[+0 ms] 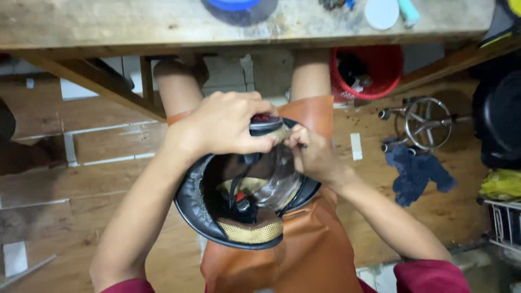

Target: The person cleans the interior of a motorcycle helmet using a brush and a cloth. They repeatedly dip the brush into a blue bowl of water and scrub the helmet's inner lining and visor area. The person also uses a yellow cloth to wipe the inside of the helmet.

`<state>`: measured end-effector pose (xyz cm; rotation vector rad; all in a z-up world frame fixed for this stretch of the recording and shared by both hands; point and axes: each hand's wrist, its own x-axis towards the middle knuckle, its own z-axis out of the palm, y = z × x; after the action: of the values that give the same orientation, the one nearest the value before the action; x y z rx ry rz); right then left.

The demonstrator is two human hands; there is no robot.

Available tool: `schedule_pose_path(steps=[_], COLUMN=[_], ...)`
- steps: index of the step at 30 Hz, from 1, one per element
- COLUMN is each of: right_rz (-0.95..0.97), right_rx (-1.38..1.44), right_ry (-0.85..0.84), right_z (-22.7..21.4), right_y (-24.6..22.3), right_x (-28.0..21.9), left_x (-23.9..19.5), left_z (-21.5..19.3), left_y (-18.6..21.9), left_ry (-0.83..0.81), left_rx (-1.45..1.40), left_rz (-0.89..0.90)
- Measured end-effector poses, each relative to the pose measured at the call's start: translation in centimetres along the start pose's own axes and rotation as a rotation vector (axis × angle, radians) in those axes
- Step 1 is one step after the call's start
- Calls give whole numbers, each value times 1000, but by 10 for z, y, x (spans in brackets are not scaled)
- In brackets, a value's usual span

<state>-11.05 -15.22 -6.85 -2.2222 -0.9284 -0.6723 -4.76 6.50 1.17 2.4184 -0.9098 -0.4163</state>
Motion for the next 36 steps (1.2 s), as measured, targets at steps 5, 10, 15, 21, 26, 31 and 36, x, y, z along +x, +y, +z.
schedule_pose_path(steps=[5, 10, 15, 21, 26, 31, 36], right_rz=[284, 148, 236, 336, 411, 489, 631], right_rx=[502, 399, 322, 97, 91, 96, 221], right_ry=[49, 126, 3, 128, -216, -4, -279], right_z=[-27, -28, -1, -28, -28, -34, -32], right_y=[-13, 2, 3, 2, -15, -10, -45], right_x=[10, 1, -14, -9, -17, -26, -63], left_x=[-4, -2, 2, 1, 3, -4, -5], left_z=[-2, -4, -4, -3, 1, -2, -5], left_y=[5, 4, 3, 3, 8, 9, 12], left_ry=[-58, -71, -73, -81, -104, -96, -123], left_rx=[-23, -24, -9, -12, 16, -2, -40], left_rz=[-39, -50, -32, -54, -73, -78, -114])
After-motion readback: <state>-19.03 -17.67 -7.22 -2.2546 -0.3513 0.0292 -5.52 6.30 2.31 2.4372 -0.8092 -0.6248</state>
